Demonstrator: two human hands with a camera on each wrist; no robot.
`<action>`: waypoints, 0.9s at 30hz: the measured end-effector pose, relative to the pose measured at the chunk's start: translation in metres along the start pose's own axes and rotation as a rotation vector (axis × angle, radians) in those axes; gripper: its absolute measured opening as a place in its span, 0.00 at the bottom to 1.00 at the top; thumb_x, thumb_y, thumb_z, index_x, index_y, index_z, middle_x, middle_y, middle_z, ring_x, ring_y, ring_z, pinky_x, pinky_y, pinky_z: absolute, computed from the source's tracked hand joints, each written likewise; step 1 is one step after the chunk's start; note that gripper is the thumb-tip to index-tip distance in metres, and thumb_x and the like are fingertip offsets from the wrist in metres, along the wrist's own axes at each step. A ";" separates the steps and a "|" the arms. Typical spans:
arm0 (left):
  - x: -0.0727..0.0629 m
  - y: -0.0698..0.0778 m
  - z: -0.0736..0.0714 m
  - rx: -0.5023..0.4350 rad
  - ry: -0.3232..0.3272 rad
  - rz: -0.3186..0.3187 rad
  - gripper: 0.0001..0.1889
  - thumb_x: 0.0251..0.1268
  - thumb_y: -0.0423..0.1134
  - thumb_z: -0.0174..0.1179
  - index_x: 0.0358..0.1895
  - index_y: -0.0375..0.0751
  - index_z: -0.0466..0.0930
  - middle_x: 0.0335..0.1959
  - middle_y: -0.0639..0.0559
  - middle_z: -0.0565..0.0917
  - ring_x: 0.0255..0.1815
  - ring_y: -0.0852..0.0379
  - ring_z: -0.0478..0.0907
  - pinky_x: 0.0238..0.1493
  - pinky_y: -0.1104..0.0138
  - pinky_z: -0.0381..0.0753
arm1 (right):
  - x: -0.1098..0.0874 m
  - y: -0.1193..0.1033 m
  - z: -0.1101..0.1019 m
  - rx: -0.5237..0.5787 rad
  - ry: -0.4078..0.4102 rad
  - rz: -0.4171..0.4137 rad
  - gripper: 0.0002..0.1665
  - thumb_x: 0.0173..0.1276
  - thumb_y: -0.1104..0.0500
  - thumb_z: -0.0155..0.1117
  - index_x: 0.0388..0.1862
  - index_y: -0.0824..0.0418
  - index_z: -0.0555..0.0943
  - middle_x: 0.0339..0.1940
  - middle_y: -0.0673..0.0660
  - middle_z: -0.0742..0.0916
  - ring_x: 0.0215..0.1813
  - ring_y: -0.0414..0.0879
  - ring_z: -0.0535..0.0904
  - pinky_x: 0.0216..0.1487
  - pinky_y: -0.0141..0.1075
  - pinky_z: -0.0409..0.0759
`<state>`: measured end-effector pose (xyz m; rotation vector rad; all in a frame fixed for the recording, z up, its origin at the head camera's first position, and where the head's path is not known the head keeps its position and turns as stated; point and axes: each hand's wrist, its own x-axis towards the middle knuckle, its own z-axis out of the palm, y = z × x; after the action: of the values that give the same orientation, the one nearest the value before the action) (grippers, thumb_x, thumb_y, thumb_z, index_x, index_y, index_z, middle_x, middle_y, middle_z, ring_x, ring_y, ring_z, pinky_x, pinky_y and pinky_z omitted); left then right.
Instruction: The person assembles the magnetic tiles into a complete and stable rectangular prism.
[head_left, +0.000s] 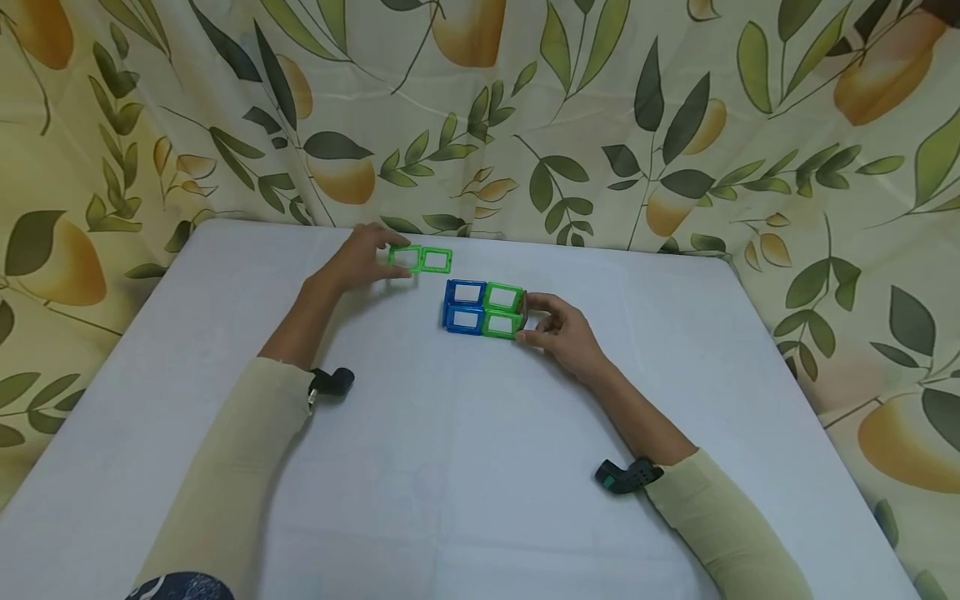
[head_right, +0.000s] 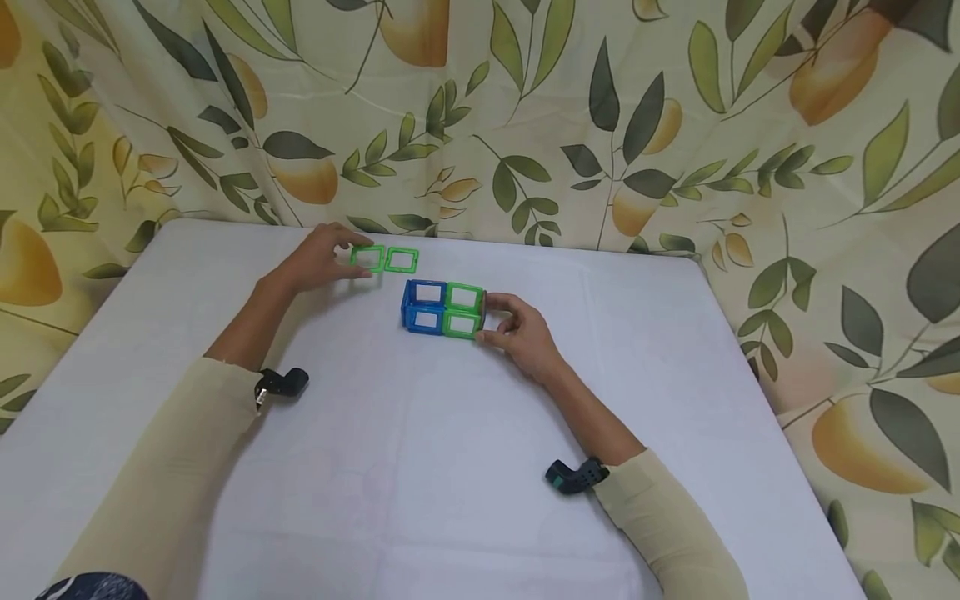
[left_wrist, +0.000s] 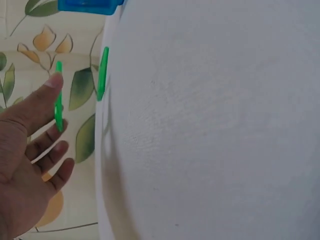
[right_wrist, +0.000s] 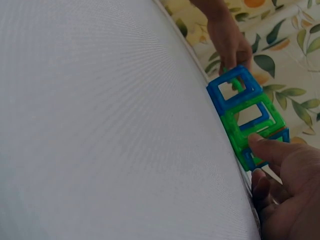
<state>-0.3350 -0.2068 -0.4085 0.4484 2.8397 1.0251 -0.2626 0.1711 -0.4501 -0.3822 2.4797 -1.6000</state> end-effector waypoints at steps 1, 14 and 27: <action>0.000 0.002 0.001 -0.005 0.003 0.010 0.33 0.64 0.44 0.77 0.70 0.38 0.79 0.65 0.38 0.74 0.64 0.40 0.67 0.61 0.47 0.71 | 0.000 0.000 0.000 0.000 0.000 -0.001 0.39 0.66 0.64 0.77 0.75 0.61 0.74 0.68 0.61 0.80 0.43 0.50 0.75 0.35 0.30 0.73; -0.001 0.029 0.013 -0.048 0.037 0.197 0.30 0.59 0.45 0.80 0.64 0.39 0.85 0.61 0.41 0.80 0.62 0.41 0.72 0.61 0.49 0.72 | 0.000 0.000 -0.002 0.001 0.001 0.003 0.39 0.67 0.65 0.77 0.75 0.61 0.74 0.68 0.61 0.80 0.43 0.50 0.75 0.35 0.30 0.73; -0.007 0.045 0.015 -0.079 0.019 0.252 0.30 0.57 0.47 0.81 0.62 0.40 0.87 0.61 0.43 0.82 0.66 0.45 0.70 0.67 0.47 0.70 | 0.001 0.000 -0.001 0.006 -0.009 -0.004 0.39 0.67 0.65 0.77 0.75 0.62 0.74 0.69 0.61 0.80 0.43 0.50 0.75 0.36 0.30 0.74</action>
<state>-0.3150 -0.1667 -0.3911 0.8084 2.7981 1.1830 -0.2637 0.1715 -0.4499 -0.3931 2.4685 -1.6035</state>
